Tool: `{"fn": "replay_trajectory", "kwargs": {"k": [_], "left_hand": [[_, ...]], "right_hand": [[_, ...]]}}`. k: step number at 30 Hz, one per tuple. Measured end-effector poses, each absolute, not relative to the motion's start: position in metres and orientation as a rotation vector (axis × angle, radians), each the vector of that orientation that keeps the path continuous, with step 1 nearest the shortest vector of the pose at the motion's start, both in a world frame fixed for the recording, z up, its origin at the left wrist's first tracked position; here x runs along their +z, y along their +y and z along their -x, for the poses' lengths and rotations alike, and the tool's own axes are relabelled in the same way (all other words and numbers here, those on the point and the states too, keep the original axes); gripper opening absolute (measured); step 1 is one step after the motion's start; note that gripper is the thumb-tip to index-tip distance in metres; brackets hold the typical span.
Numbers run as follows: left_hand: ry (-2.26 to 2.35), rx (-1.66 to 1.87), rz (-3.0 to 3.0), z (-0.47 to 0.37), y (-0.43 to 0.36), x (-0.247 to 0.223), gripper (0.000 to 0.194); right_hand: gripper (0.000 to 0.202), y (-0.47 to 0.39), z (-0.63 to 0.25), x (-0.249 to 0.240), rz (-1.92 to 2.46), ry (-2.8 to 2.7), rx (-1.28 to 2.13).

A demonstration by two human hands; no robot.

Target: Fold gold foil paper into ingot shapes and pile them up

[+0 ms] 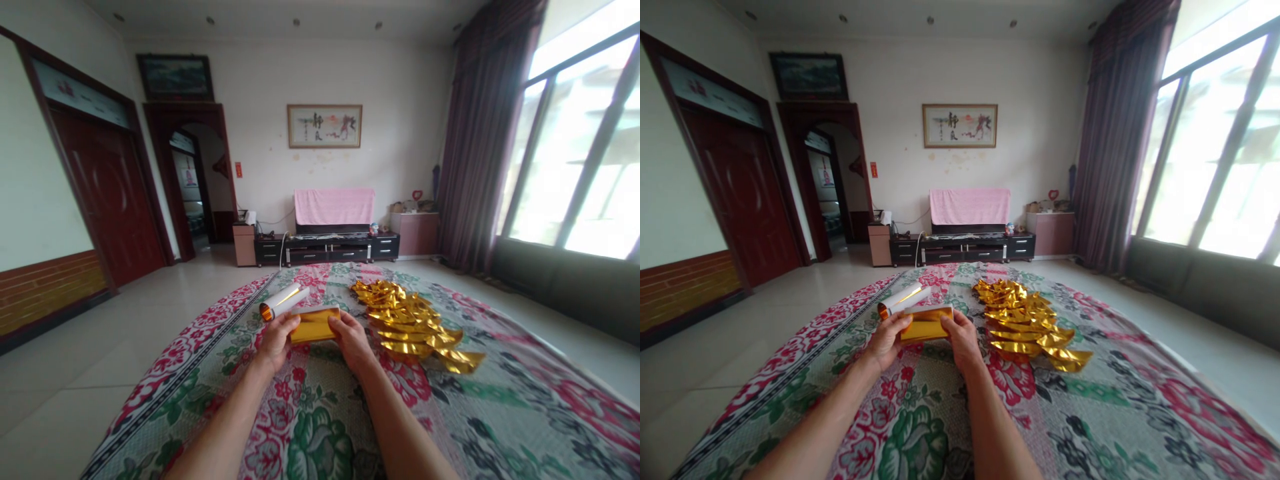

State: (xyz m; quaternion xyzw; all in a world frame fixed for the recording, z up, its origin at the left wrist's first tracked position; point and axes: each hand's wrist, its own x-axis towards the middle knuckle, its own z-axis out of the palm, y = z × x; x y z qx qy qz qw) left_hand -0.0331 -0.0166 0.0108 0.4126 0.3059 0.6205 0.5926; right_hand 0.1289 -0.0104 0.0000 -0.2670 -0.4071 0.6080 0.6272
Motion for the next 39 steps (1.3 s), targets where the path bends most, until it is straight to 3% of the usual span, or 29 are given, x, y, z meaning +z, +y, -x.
{"fn": "replay_trajectory", "kwargs": {"k": [3,12,39], "left_hand": [[0.859,1.524,-1.018,0.036,-0.009,0.002,0.024],[1.115,1.625,-1.19,0.033,-0.009,0.003,0.03],[1.176,1.631,-1.337,0.032,-0.008,-0.002,0.032]], "right_hand": [[0.027,-0.011,-0.129,0.0,0.626,-0.929,1.378],[0.027,-0.014,-0.13,0.003,0.667,-0.896,1.342],[0.033,-0.009,-0.131,-0.001,0.827,-0.793,1.164]]}}
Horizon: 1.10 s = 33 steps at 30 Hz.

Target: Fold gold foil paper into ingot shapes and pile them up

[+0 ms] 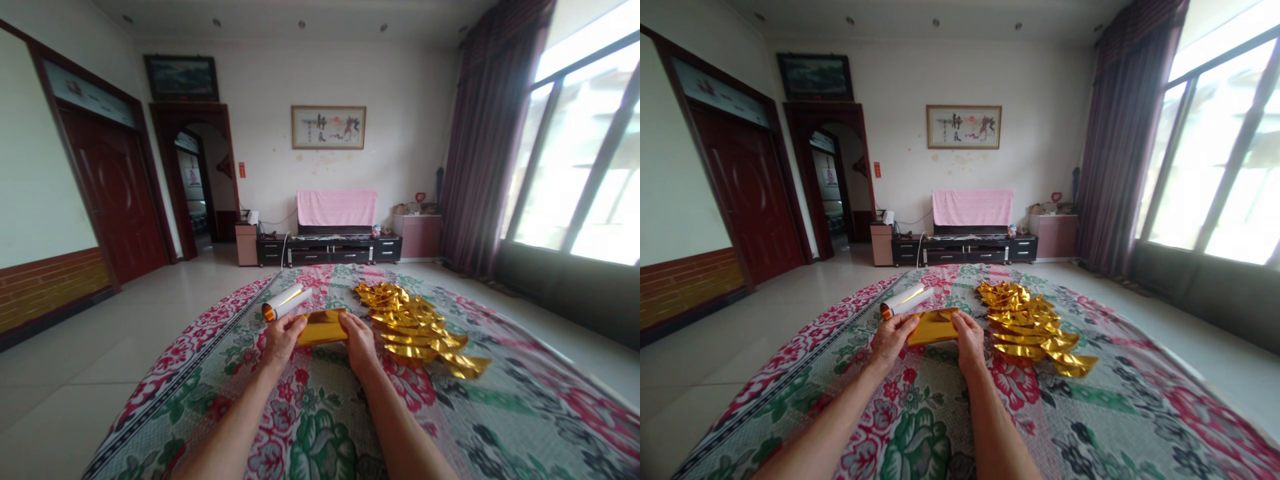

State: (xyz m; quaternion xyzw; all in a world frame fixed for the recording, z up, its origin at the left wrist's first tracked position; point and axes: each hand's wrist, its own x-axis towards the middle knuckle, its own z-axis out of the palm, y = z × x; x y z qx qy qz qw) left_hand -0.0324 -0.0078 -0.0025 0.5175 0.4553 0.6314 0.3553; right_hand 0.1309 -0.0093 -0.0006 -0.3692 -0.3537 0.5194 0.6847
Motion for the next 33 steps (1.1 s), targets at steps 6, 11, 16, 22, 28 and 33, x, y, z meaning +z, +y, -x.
{"fn": "replay_trajectory", "kwargs": {"k": [6,11,16,22,28,33], "left_hand": [[1.175,1.634,-1.345,0.032,-0.008,-0.002,0.031],[1.203,1.645,-1.368,0.032,-0.009,-0.002,0.032],[1.245,1.651,-1.423,0.031,-0.014,0.005,0.031],[1.296,1.625,-1.483,0.03,-0.017,0.007,0.029],[1.286,1.637,-1.543,0.031,-0.018,0.007,0.025],[1.263,1.634,-1.57,0.031,-0.022,0.011,0.024]], "right_hand": [[0.035,-0.01,-0.131,0.001,0.836,-0.803,1.155],[0.032,-0.009,-0.131,0.001,0.811,-0.781,1.164],[0.03,-0.007,-0.131,-0.001,0.803,-0.775,1.131],[0.022,-0.008,-0.131,-0.001,0.829,-0.778,1.11],[0.022,-0.008,-0.131,0.001,0.804,-0.745,1.139],[0.022,-0.01,-0.131,0.002,0.817,-0.749,1.108]]}}
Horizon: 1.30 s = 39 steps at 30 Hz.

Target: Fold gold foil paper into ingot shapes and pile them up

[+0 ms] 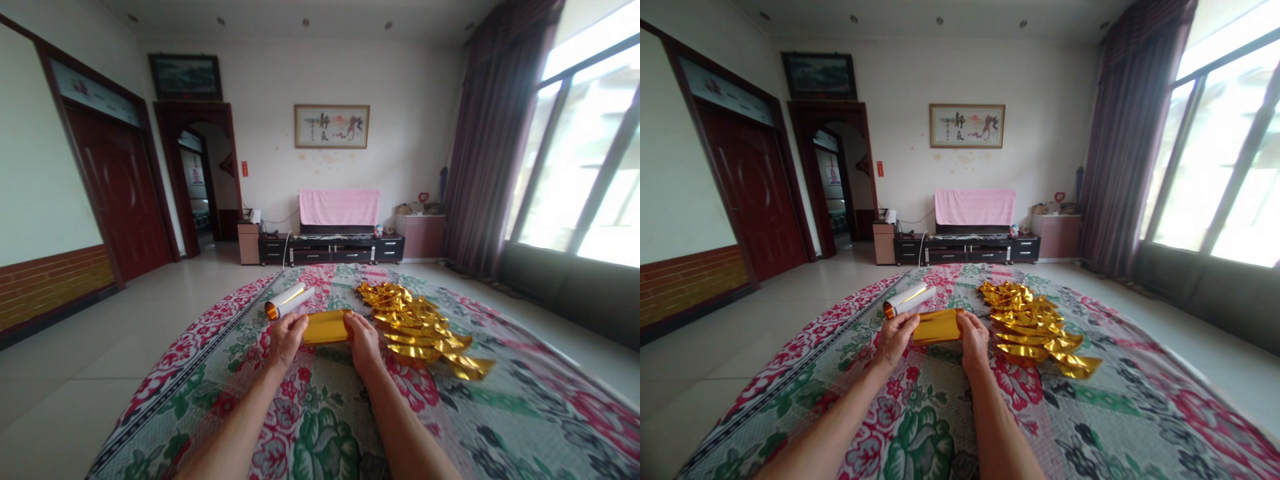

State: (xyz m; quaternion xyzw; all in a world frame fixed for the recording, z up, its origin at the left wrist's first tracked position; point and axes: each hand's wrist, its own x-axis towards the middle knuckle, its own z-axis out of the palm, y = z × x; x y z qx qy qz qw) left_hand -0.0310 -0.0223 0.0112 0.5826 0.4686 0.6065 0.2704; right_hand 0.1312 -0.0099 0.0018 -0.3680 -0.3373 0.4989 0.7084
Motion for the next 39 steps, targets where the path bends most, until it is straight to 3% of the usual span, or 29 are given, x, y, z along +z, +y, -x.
{"fn": "replay_trajectory", "kwargs": {"k": [8,22,39], "left_hand": [[1.341,1.671,-1.593,0.033,-0.021,0.009,0.025],[1.916,1.418,-1.973,0.035,-0.013,-0.001,0.027],[2.196,0.959,-2.361,0.034,-0.01,-0.012,0.023]], "right_hand": [[0.025,-0.015,-0.131,0.005,1.024,-0.861,0.921],[0.03,-0.017,-0.136,0.008,1.656,-1.331,0.303],[0.025,-0.017,-0.131,-0.005,1.813,-1.66,-0.022]]}}
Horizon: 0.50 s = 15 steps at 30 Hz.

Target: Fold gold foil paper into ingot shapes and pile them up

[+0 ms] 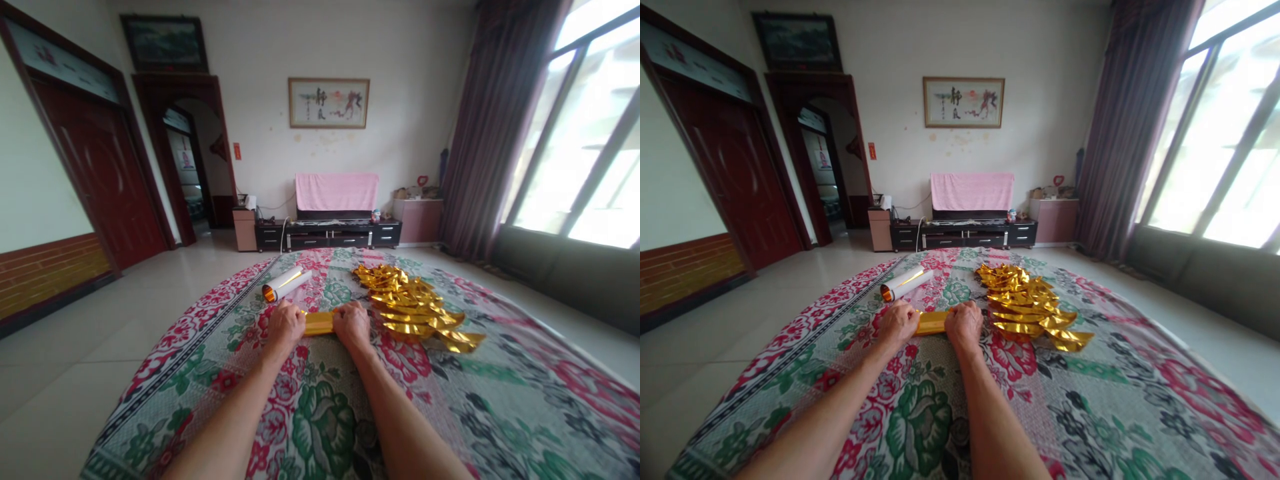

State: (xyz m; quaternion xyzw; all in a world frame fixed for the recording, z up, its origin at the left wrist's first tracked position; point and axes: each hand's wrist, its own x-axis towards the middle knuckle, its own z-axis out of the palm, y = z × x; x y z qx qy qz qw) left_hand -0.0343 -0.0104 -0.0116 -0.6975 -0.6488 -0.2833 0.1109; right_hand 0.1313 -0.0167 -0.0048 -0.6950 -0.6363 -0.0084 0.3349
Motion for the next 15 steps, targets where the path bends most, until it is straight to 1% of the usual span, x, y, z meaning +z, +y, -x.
{"fn": "replay_trajectory", "kwargs": {"k": [4,8,12,15], "left_hand": [[-1.894,-0.742,2.031,0.031,-0.0151,-0.0081,0.023],[-1.885,-0.692,2.053,0.0307,-0.0161,-0.0079,0.02],[-1.853,-0.747,2.073,0.0319,-0.0157,-0.0099,0.013],[-1.82,-0.831,2.092,0.0325,-0.0149,-0.0115,0.016]], "right_hand": [[0.024,-0.0189,-0.1304,-0.0039,1.838,-1.677,-0.036],[0.024,-0.0211,-0.1295,-0.0024,1.855,-1.69,-0.028],[0.023,-0.0207,-0.1289,-0.0029,1.88,-1.689,-0.022],[0.026,-0.0192,-0.1288,-0.0047,1.877,-1.652,-0.008]]}}
